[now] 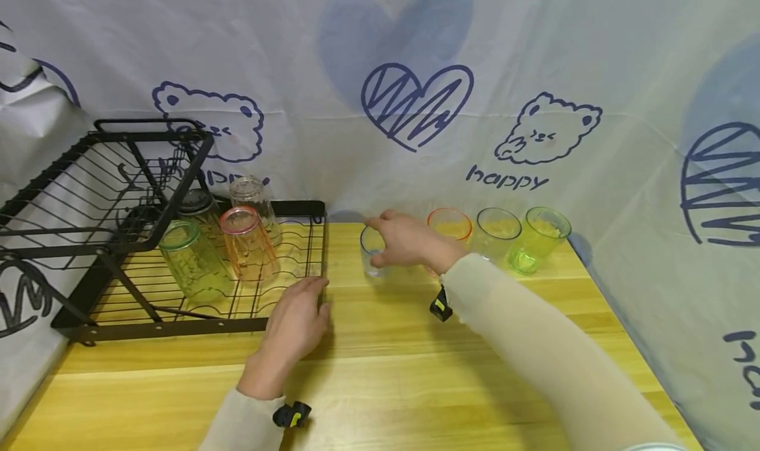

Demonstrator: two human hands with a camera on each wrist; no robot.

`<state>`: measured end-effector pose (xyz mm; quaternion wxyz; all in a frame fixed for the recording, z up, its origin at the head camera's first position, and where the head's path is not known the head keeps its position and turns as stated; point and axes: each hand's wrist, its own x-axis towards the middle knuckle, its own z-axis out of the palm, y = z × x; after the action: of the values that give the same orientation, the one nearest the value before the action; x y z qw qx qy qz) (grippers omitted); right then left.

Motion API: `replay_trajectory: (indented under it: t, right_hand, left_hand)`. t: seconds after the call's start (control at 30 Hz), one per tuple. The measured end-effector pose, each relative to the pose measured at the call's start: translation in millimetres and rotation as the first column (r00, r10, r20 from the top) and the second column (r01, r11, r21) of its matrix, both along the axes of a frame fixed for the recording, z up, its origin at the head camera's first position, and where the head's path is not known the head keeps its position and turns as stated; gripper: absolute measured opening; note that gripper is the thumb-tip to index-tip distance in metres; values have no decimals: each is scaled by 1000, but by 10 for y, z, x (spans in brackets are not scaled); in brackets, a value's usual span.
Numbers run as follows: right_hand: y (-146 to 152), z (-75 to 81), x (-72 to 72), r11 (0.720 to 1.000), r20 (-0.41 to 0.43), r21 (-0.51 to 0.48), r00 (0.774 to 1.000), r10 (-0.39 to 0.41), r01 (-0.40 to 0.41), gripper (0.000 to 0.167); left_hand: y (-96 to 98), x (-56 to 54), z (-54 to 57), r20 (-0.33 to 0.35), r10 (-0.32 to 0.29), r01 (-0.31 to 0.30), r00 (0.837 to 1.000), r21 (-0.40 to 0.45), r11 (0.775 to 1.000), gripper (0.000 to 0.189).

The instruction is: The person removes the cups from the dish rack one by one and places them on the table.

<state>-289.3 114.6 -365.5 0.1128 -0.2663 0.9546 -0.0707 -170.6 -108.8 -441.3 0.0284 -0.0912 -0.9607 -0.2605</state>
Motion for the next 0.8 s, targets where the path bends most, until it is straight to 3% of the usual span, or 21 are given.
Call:
replay_trajectory:
  t: [0.4, 0.8]
  right_hand:
    - [-8, -170, -65, 974, -105, 225, 993, 53, -28, 84]
    - [22, -226, -115, 960, -78, 278, 997, 3, 19, 82]
  left_hand:
    - [1, 7, 5, -1, 4, -4, 1000, -3, 1000, 44]
    - [1, -4, 1, 10, 0, 0, 1000, -6, 1000, 44]
